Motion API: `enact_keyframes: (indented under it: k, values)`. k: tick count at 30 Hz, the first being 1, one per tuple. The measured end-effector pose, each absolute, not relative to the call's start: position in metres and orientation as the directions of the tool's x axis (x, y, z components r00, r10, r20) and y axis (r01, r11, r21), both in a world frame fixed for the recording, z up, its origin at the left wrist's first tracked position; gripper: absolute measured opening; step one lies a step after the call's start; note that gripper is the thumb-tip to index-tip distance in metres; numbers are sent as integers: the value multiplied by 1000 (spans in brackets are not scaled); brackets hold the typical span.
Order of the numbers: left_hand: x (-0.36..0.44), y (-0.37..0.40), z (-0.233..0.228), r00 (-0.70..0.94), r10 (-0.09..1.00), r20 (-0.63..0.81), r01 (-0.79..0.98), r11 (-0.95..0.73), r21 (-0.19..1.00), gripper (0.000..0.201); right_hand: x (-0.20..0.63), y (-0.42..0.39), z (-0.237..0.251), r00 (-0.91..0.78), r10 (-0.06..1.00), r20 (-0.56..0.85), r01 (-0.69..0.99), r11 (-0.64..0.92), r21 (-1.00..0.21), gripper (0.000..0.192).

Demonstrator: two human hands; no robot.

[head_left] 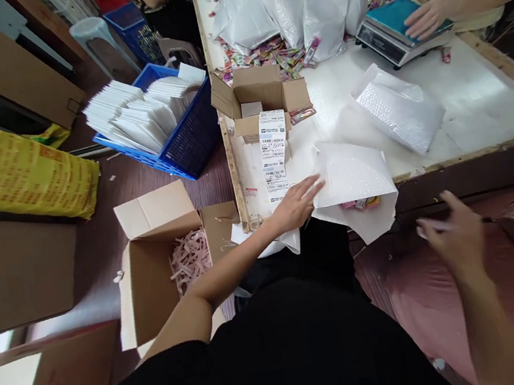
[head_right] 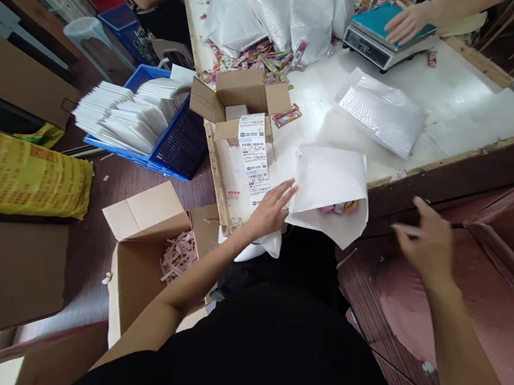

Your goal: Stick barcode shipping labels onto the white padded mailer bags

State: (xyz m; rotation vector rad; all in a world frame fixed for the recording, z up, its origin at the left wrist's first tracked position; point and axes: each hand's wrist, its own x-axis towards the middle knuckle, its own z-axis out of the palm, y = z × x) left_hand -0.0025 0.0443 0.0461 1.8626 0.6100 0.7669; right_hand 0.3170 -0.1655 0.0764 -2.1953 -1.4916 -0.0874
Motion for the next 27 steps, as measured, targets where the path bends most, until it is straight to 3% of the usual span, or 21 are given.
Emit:
enact_keyframes:
  k: [2, 5, 6, 8, 9, 11, 13, 16, 18, 21, 23, 24, 27]
  values:
    - [3, 55, 44, 814, 506, 285, -9, -479, 878, 50, 311, -131, 51, 216, 923, 320, 957, -134, -257, 60]
    - [1, 67, 29, 900, 309, 308, -82, -574, 815, 41, 309, -115, 37, -44, 945, 324, 970, 118, -212, 31]
    - [-2, 68, 22, 893, 314, 321, -82, -588, 805, 36, 309, -116, 34, -79, 937, 339, 961, 162, -226, 22]
    - [-6, 66, 8, 839, 442, 317, -25, -551, 834, 23, 306, -121, 29, -2, 915, 405, 940, 140, -311, 22]
    - [-7, 62, 2, 788, 551, 275, 39, -491, 871, 20, 303, -123, 25, 111, 892, 438, 922, 72, -380, 30]
    - [-3, 54, -6, 634, 766, 105, 198, -292, 936, 33, 292, -123, 15, 407, 809, 424, 822, -122, -556, 47]
    - [6, 48, -9, 464, 882, -82, 312, -76, 947, 43, 281, -119, 6, 640, 721, 267, 627, -289, -723, 57]
    - [19, 50, -5, 307, 926, -222, 353, 105, 930, 32, 274, -112, -3, 758, 649, -67, 296, -433, -851, 61]
    - [25, 57, -1, 278, 912, -301, 349, 195, 916, 23, 275, -111, -4, 709, 638, -300, 66, -483, -873, 63]
    - [38, 70, 4, 441, 755, -485, 273, 403, 874, 21, 267, -114, -6, 396, 735, -551, -284, -472, -834, 54]
    - [49, 75, 6, 561, 640, -524, 163, 535, 829, 20, 251, -114, -9, 242, 814, -529, -448, -389, -805, 54]
    - [53, 77, 7, 575, 636, -514, 97, 571, 815, 21, 241, -112, -11, 233, 839, -491, -503, -328, -799, 57]
    - [55, 77, 14, 405, 819, -407, -77, 474, 877, 30, 204, -107, -17, 309, 854, -418, -605, -163, -780, 58]
